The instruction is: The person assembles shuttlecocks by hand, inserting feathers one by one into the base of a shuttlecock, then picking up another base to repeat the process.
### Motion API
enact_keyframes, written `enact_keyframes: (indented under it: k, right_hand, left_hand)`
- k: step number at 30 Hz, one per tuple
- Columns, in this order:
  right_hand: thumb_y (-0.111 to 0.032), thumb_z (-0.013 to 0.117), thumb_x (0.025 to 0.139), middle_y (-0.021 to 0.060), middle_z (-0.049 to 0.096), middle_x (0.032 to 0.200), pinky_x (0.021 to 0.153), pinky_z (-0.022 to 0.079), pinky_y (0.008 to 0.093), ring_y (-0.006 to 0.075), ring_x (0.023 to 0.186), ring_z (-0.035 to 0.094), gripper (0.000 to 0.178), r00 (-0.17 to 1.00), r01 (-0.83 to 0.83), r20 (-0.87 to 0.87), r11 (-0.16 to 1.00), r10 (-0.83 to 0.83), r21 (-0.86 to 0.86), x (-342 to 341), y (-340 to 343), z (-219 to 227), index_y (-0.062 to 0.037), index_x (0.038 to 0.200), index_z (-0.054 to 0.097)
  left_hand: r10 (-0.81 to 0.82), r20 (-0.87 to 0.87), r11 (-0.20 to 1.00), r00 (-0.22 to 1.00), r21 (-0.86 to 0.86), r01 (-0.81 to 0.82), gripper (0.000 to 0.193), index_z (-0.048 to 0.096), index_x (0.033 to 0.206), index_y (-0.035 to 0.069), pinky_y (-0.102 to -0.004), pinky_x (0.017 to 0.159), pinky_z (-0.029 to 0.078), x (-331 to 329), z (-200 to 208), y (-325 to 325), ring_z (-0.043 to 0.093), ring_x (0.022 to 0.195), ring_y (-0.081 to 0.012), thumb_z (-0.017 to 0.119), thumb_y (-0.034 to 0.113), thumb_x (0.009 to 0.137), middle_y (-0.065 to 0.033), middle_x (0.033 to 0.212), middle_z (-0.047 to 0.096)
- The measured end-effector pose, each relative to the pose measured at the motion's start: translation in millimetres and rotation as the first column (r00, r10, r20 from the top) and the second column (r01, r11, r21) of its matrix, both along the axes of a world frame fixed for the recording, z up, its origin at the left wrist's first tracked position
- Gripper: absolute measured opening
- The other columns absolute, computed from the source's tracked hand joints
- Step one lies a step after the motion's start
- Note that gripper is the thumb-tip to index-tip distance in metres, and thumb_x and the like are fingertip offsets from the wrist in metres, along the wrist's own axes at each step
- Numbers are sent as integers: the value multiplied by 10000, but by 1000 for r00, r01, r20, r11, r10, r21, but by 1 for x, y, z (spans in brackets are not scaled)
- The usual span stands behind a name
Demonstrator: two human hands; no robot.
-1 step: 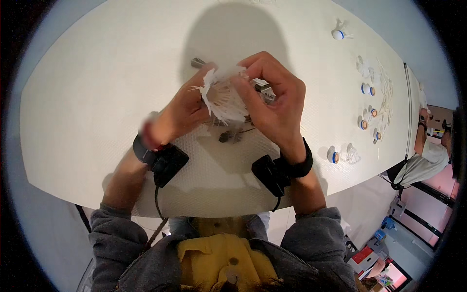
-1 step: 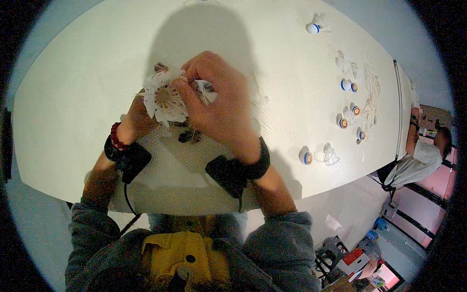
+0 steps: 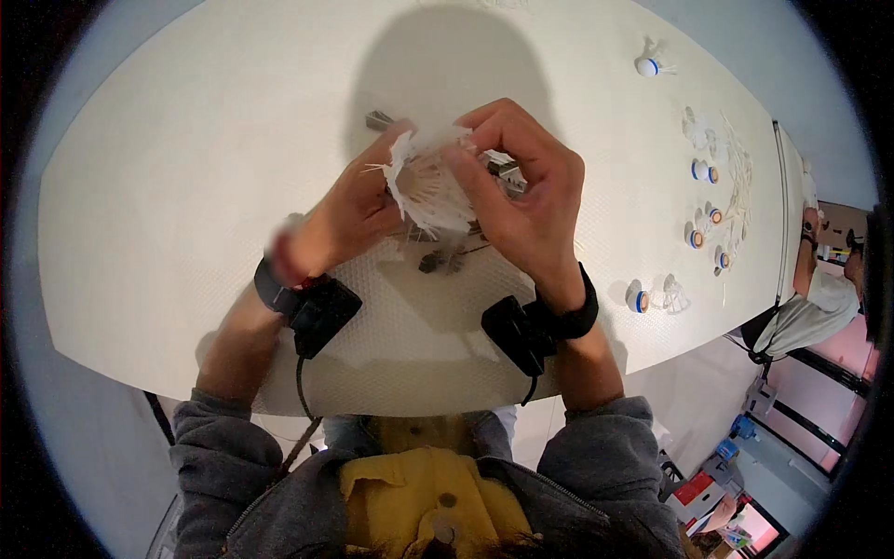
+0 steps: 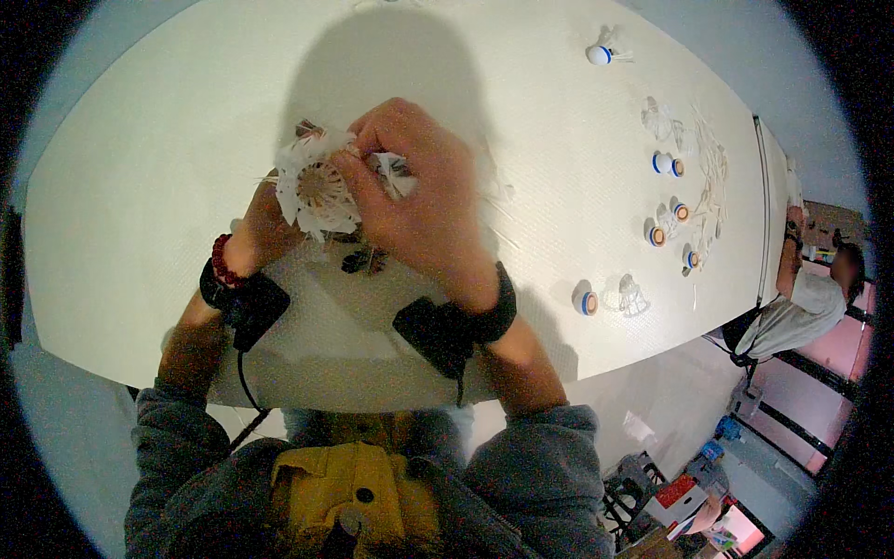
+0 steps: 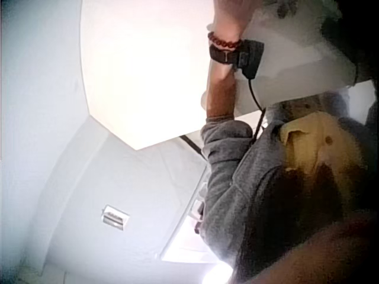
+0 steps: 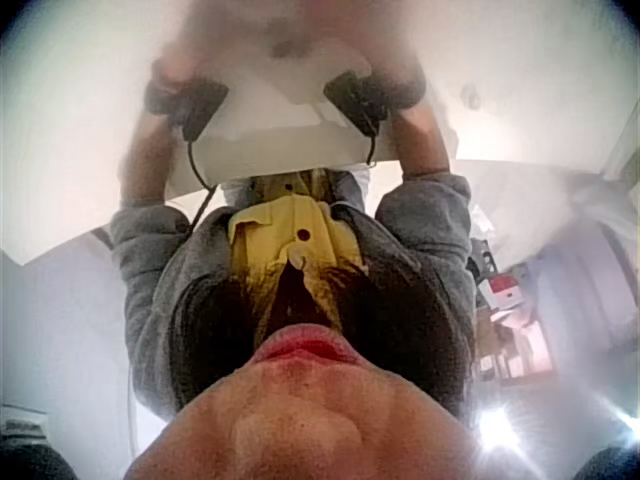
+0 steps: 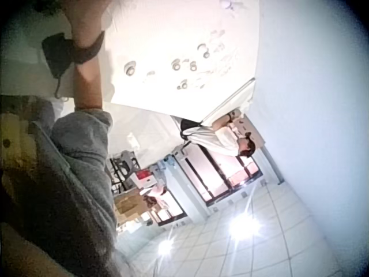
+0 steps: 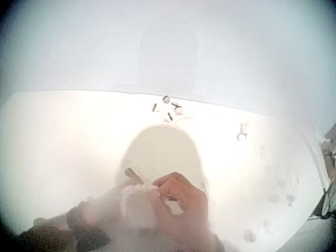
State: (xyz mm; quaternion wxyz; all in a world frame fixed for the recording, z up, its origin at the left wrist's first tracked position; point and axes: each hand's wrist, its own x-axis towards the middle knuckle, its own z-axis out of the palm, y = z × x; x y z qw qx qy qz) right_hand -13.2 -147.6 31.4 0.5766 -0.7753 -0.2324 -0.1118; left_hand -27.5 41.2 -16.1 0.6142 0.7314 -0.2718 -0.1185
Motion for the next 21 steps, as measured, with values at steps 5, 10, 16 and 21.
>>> enact_keyframes:
  k: [5, 10, 16, 21]
  right_hand:
    - [-37, 673, 721, 124, 593, 790, 617, 458, 287, 221, 690, 582, 157, 1000, 12, -22, 996, -10, 85, 2, 2, -10, 1, 741, 521]
    - [-85, 679, 761, 91, 619, 792, 654, 473, 272, 160, 707, 594, 149, 986, 69, -161, 984, -42, 166, 1, 7, -16, -8, 767, 551]
    - [-111, 687, 776, 69, 639, 776, 684, 492, 271, 136, 732, 604, 161, 979, 175, -122, 980, -162, 100, 1, 0, -10, -8, 877, 615]
    - [-147, 660, 809, 81, 639, 929, 760, 488, 283, 156, 865, 597, 283, 965, 179, -246, 907, -87, 381, 5, -4, -4, -12, 1048, 590]
  left_hand:
    - [92, 144, 989, 985, 100, -107, 371, 535, 1163, -6, -329, 961, 383, 0, 1, -3, 435, 1161, -233, 547, -46, 794, -125, 1307, 394]
    - [76, 151, 991, 986, 94, -91, 347, 550, 1132, -14, -343, 948, 386, 3, 3, -2, 454, 1129, -253, 542, -39, 786, -133, 1291, 405]
    - [76, 12, 993, 997, 89, -77, 311, 563, 1090, -20, -333, 878, 425, 5, 7, -5, 495, 1050, -247, 551, -2, 779, -149, 1245, 435]
    - [91, 208, 990, 974, 87, -111, 284, 556, 1081, -22, -326, 809, 458, 6, 5, -4, 538, 949, -230, 557, 24, 800, -153, 1166, 491]
